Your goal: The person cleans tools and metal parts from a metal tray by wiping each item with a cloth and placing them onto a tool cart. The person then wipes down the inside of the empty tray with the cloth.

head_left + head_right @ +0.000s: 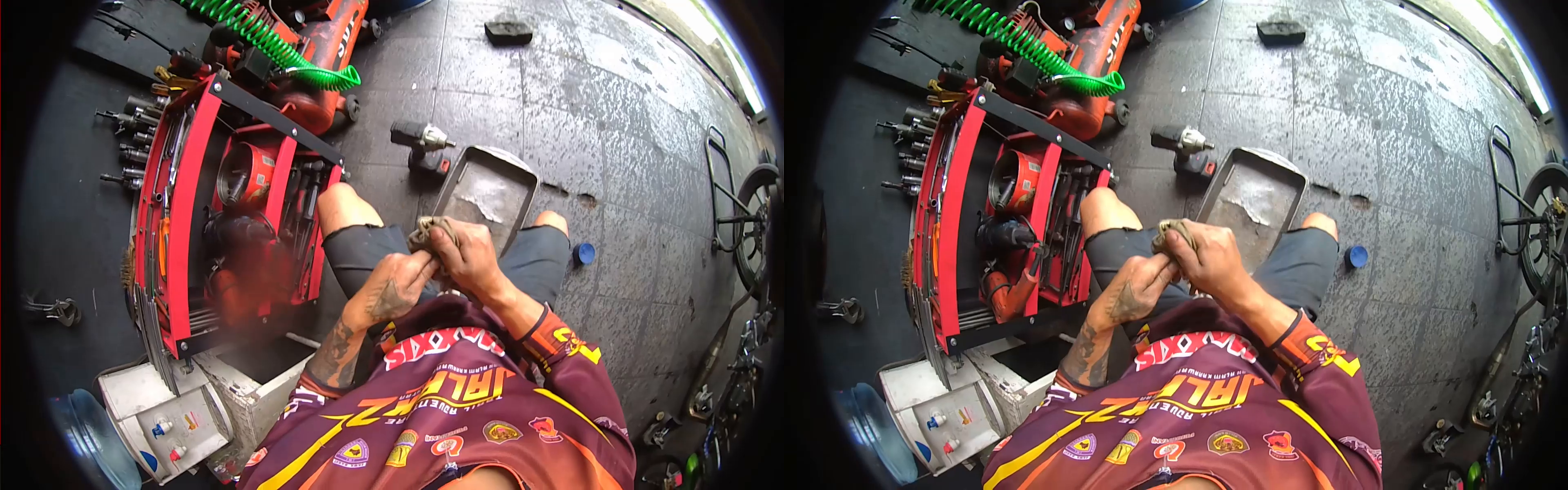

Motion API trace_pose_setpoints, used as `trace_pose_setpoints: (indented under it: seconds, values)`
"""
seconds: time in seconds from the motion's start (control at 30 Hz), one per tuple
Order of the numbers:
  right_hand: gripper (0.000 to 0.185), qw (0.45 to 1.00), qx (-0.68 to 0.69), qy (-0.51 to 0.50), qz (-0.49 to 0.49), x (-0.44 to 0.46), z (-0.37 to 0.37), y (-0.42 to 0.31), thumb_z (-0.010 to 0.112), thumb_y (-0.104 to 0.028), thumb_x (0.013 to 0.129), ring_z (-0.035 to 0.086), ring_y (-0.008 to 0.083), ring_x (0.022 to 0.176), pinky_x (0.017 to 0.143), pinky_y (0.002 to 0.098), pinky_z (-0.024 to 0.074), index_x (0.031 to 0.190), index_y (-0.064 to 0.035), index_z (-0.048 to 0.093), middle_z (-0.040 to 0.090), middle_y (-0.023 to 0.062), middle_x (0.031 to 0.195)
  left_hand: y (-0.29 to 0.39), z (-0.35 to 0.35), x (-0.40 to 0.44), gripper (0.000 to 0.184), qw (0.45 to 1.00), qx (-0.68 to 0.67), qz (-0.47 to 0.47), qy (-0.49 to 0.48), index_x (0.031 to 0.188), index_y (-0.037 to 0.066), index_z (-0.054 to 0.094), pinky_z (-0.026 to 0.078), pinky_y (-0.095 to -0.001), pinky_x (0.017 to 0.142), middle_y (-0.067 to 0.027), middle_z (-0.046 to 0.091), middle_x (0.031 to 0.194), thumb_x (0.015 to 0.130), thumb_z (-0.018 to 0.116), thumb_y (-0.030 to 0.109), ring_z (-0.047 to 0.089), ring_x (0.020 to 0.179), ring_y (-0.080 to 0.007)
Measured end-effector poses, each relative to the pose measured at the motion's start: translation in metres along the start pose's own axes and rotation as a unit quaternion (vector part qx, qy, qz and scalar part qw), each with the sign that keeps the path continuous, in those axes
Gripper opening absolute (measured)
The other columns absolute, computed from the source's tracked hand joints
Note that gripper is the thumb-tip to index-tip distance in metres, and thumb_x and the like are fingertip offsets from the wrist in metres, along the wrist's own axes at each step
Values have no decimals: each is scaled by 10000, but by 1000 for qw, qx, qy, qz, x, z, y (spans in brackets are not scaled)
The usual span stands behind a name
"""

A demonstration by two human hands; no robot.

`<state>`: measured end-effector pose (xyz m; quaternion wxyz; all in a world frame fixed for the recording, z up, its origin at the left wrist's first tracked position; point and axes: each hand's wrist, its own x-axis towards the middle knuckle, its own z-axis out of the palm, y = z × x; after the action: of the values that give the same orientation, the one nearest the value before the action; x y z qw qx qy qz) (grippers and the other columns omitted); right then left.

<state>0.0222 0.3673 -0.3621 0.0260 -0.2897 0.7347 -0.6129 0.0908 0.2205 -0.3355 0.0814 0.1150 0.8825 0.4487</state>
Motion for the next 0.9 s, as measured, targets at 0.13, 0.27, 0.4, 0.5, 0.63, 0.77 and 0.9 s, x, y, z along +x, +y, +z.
trace_pose_setpoints:
  seconds: [0.13,0.27,0.4,0.5,0.63,0.77,0.9]
  values:
    - [291,997,27,-17,72,-3,-5,-1,509,-258,911,611,277,580,534,357,455,796,-16,620,606,139,652,6,-1,-1,235,988,-138,-69,-29,827,-25,528,375,-281,494,-92,523,636,946,430,152,488,546,-158]
    - [333,955,241,-17,174,-3,-1,5,503,-278,927,608,107,627,529,272,448,834,18,624,644,88,680,3,14,-6,247,923,-372,-99,-10,877,13,525,272,-209,459,4,412,562,973,405,207,324,497,-61]
    - [383,870,397,159,244,3,-32,30,484,-298,940,634,138,700,668,249,507,938,60,620,663,104,806,7,2,-17,298,750,-649,118,42,818,53,440,219,-224,450,34,318,579,983,385,295,259,469,-72]
    - [443,862,392,215,238,-3,-40,33,445,-347,959,637,149,786,741,271,508,1008,63,605,660,117,888,8,-16,-10,309,797,-582,82,138,807,63,423,200,-227,447,41,284,575,984,377,311,241,477,-57]
    - [443,877,414,187,156,-13,-5,-7,375,-305,988,555,155,999,867,291,447,1193,69,493,587,115,1101,8,-10,2,179,941,-276,-69,181,895,27,470,344,-279,473,-51,437,579,965,399,175,426,500,-144]
    - [317,946,277,44,161,-17,19,-5,465,-223,960,503,100,899,789,250,421,1137,29,539,588,68,989,7,13,15,129,984,19,-71,164,948,14,498,449,-442,602,-239,587,754,830,481,63,559,765,-444]
    - [302,934,286,98,190,-17,19,14,513,-239,939,514,75,826,730,243,432,1071,23,587,619,59,905,11,8,10,145,982,136,-62,118,985,17,534,466,-414,622,-193,596,768,856,496,73,583,747,-398]
